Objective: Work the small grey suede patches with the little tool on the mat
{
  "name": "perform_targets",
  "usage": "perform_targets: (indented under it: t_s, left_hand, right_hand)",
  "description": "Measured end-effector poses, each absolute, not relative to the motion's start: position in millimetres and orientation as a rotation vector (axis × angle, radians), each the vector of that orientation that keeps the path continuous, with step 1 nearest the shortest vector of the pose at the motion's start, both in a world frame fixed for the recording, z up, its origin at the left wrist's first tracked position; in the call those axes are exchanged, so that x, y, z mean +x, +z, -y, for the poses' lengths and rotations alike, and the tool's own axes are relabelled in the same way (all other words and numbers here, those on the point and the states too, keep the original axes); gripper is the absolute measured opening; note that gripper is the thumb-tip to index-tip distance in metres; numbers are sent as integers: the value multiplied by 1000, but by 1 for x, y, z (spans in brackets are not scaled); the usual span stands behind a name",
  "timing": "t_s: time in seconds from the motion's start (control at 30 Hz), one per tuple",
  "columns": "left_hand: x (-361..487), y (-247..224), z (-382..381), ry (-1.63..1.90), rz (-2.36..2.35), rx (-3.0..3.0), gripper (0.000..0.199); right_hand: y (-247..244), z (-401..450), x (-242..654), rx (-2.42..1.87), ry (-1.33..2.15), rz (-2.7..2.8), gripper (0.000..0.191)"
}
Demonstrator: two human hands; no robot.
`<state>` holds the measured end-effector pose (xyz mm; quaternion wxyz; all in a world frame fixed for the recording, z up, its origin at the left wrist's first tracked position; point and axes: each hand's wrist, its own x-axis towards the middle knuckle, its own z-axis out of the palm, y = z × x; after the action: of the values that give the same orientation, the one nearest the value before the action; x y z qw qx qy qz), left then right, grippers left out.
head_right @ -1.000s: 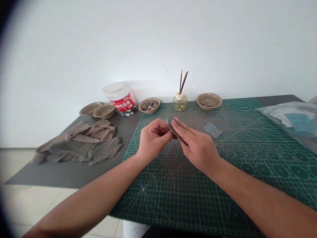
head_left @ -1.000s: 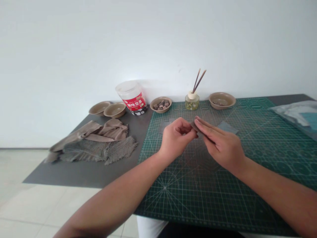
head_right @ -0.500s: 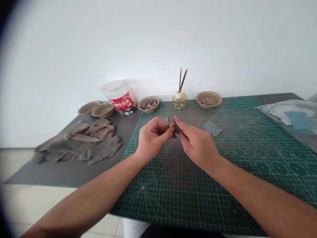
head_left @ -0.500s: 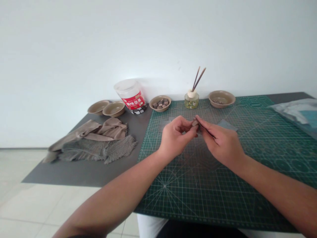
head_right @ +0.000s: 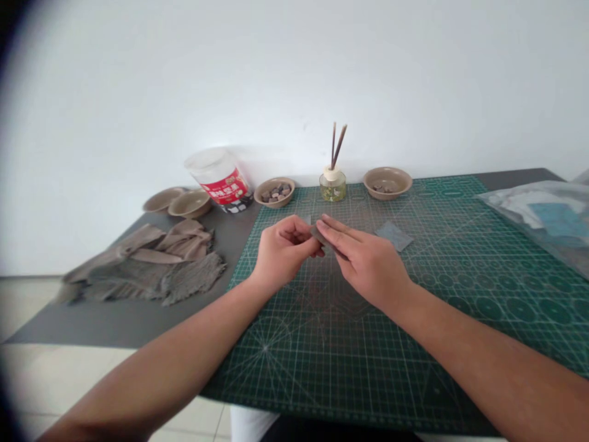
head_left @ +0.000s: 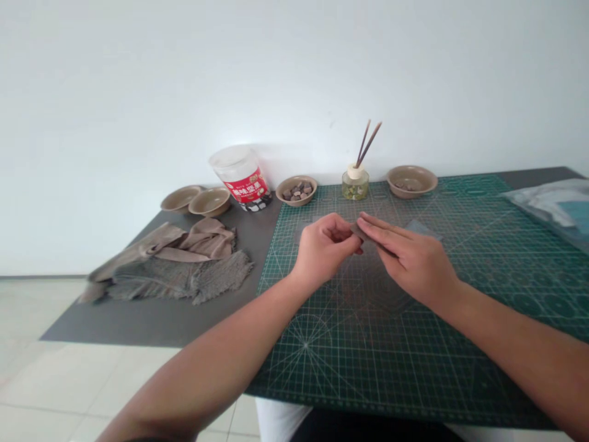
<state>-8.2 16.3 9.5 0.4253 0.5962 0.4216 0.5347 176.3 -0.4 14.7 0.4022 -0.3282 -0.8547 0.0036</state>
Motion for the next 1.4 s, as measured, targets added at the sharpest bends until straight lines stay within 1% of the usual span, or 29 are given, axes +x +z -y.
perform_targets:
  t_s: [0.2, 0.3, 0.37, 0.53, 0.6, 0.7, 0.8, 0.9, 1.2, 1.3, 1.4]
  left_hand:
    - [-8, 11, -13, 1367, -994, 1484, 16]
    - [-5, 14, -8, 1390, -974, 1494, 18]
    - [-3, 15, -7, 1412, -972, 1475, 19]
    - [-3, 14, -9, 1462, -1011, 1451, 24]
    - [-4, 13, -10, 1497, -1066, 1487, 25]
    - [-4, 13, -10, 1465, -1166, 1574, 25]
    - [-4, 14, -8, 1373, -1215, 1619, 21]
    - [-4, 16, -6, 1333, -1210, 1619, 18]
    - [-7, 15, -3, 1330, -1162, 1634, 18]
    - [-8, 12, -2, 1354, -1148, 1651, 17]
    - [-8, 11, -3, 1379, -1156, 1627, 21]
  right_hand:
    - [15, 1, 178, -816, -77, 2174, 49]
    - [16, 5, 177, -808, -59, 2154, 51]
    - [15, 6, 175, -846, 40, 2090, 48]
    - [9, -5, 172, -1072, 510, 1912, 34]
    - [9, -9, 173, -1109, 578, 1900, 32]
    - [12, -9, 176, -1060, 412, 1872, 36]
    - [16, -3, 177, -907, 222, 1979, 43]
    - [18, 0, 177, -837, 165, 2083, 46]
    - [18, 3, 179, -781, 36, 2137, 49]
    - [18, 5, 176, -793, 135, 2097, 48]
    - [18, 1, 172, -933, 466, 1943, 40]
